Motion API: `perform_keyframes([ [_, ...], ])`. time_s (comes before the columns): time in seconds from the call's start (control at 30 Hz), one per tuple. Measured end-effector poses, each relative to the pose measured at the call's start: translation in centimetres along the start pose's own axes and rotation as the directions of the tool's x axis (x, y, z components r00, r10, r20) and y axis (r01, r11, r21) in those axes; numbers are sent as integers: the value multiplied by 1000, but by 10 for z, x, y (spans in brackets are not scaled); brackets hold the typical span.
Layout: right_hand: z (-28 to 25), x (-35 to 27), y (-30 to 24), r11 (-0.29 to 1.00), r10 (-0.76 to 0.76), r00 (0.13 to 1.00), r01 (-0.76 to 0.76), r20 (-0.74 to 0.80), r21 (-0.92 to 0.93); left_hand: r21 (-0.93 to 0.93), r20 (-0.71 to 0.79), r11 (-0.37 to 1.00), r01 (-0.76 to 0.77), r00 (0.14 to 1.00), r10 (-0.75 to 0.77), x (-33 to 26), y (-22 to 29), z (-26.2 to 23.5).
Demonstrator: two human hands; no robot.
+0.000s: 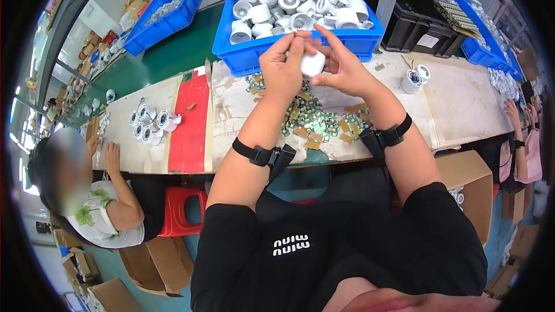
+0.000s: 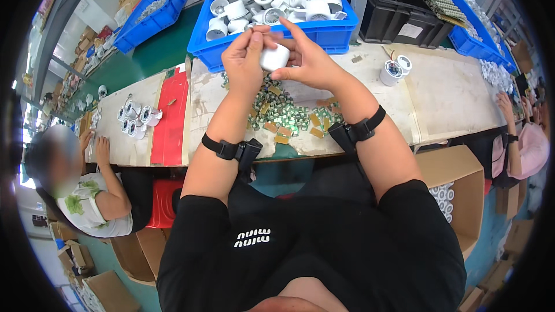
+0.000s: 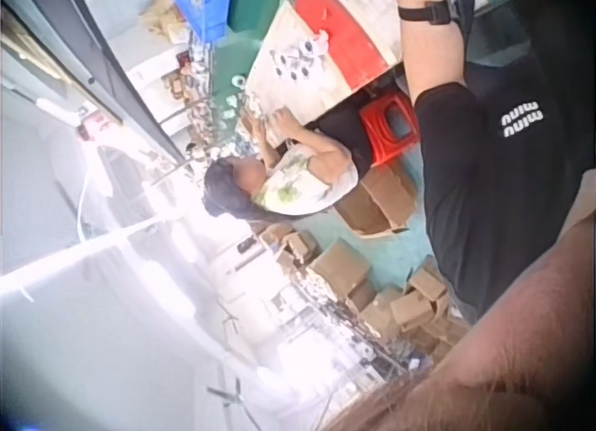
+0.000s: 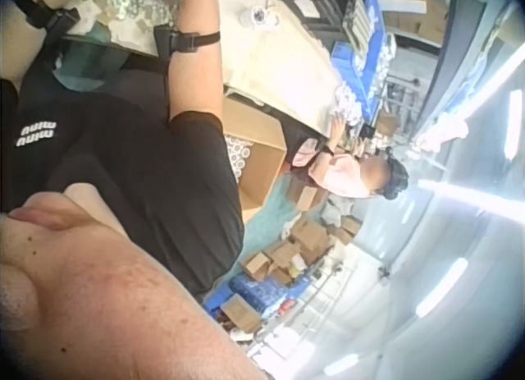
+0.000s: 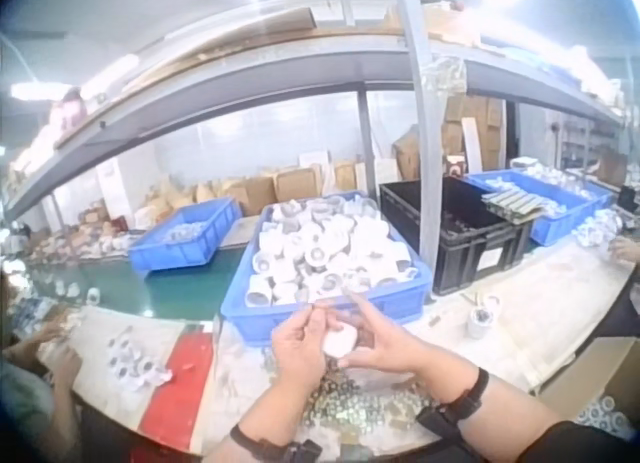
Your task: Sort internal mounting plates, insert electronic components and hardware, and manually press together white plastic housing units for electronic products or light fixtures at a workbench.
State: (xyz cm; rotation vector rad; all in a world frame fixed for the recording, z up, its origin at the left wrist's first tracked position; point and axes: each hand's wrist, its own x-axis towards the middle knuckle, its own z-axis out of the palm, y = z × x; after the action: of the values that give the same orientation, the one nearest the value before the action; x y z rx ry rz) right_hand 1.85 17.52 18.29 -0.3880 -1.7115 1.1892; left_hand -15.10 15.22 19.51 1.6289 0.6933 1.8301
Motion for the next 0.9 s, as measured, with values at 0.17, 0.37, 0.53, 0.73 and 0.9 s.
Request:
perform_keyframes([
  [0.17,-24,9,12,794,415,900,-429,-132,-431,-420,-161,889,184,949,-272,14,-2,-20],
  [0.37,2,4,28,330,292,932,-311,-217,-891,-268,-255,946,182,933,-252,16,-11,-15],
  [0.53,-12,-5,34,416,281,946,-270,-160,-868,-183,-203,961,207,949,-243,13,-12,-9],
  [0.73,-14,3,0,613,259,952,-292,-162,-734,-11,-215,972,234,949,-231,6,-6,-9],
  [0.9,-24,10,-20,973,140,959,-180,-247,-147,175,-129,970,167,981,-145,3,-6,-2],
])
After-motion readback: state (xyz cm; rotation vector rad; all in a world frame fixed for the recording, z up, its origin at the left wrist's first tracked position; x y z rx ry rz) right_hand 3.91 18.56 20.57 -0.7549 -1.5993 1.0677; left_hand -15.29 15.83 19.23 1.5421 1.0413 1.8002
